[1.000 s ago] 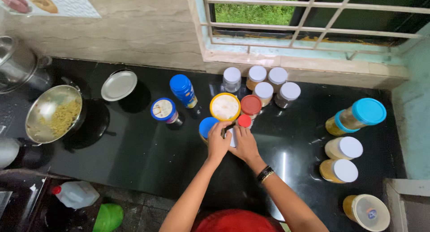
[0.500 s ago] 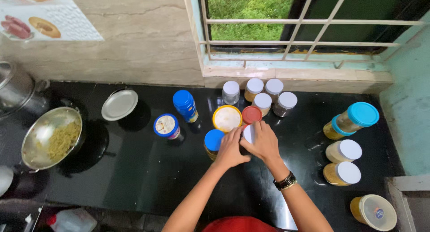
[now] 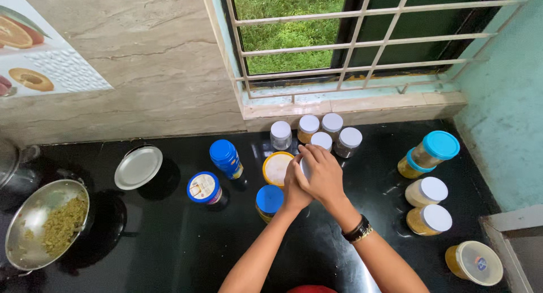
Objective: The person opens the lids of various plastic and glass jars and containers on the kitchen counter, looks inside each one, and screws the lids back on. They then place the closed jars one by one into the upper wall cabinet above the counter.
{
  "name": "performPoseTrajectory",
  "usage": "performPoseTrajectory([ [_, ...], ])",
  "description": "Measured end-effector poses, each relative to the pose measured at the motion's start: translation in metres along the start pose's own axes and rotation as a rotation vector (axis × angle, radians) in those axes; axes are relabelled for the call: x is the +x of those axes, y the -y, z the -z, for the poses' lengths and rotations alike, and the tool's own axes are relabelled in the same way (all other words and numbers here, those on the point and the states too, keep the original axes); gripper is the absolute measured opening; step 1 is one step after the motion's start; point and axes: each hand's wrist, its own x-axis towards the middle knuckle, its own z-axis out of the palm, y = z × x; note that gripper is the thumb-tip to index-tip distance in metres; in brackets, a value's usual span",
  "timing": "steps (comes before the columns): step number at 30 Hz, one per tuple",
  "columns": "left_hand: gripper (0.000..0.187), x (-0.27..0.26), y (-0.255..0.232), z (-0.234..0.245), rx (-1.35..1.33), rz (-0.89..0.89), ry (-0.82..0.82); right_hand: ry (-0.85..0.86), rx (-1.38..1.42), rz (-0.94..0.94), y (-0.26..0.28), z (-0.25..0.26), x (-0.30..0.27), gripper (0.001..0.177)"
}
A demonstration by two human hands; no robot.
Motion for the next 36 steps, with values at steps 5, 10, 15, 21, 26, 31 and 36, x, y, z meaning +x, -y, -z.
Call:
performPoseTrajectory([
  [5,0.077,0.01,0.008,0.014,0.058,0.023,0.071,0.074,0.008,0.053,0.003,-0.017,0.008,0.02],
  [10,0.082,0.01,0.019,0.021,-0.034,0.024,0.074,0.085,0.029,0.116,0.003,-0.028,0.011,0.021],
  [15,0.08,0.014,0.035,0.043,-0.11,-0.065,0.271,0.309,0.332,0.252,-0.014,-0.018,0.018,0.021],
  [21,0.09,0.036,0.027,0.058,-0.223,-0.162,0.46,0.386,0.54,0.327,-0.026,-0.004,0.03,0.021],
  [26,0.109,0.041,0.008,0.054,-0.517,0.126,0.35,0.269,0.518,0.18,-0.027,0.007,0.039,0.016],
  [31,0.103,0.034,0.002,0.039,-0.418,0.037,0.243,0.265,0.485,0.09,-0.027,0.011,0.041,0.019],
  [36,0.115,0.03,0.003,0.026,-0.42,0.104,0.21,0.202,0.402,0.042,-0.027,0.011,0.036,0.024],
])
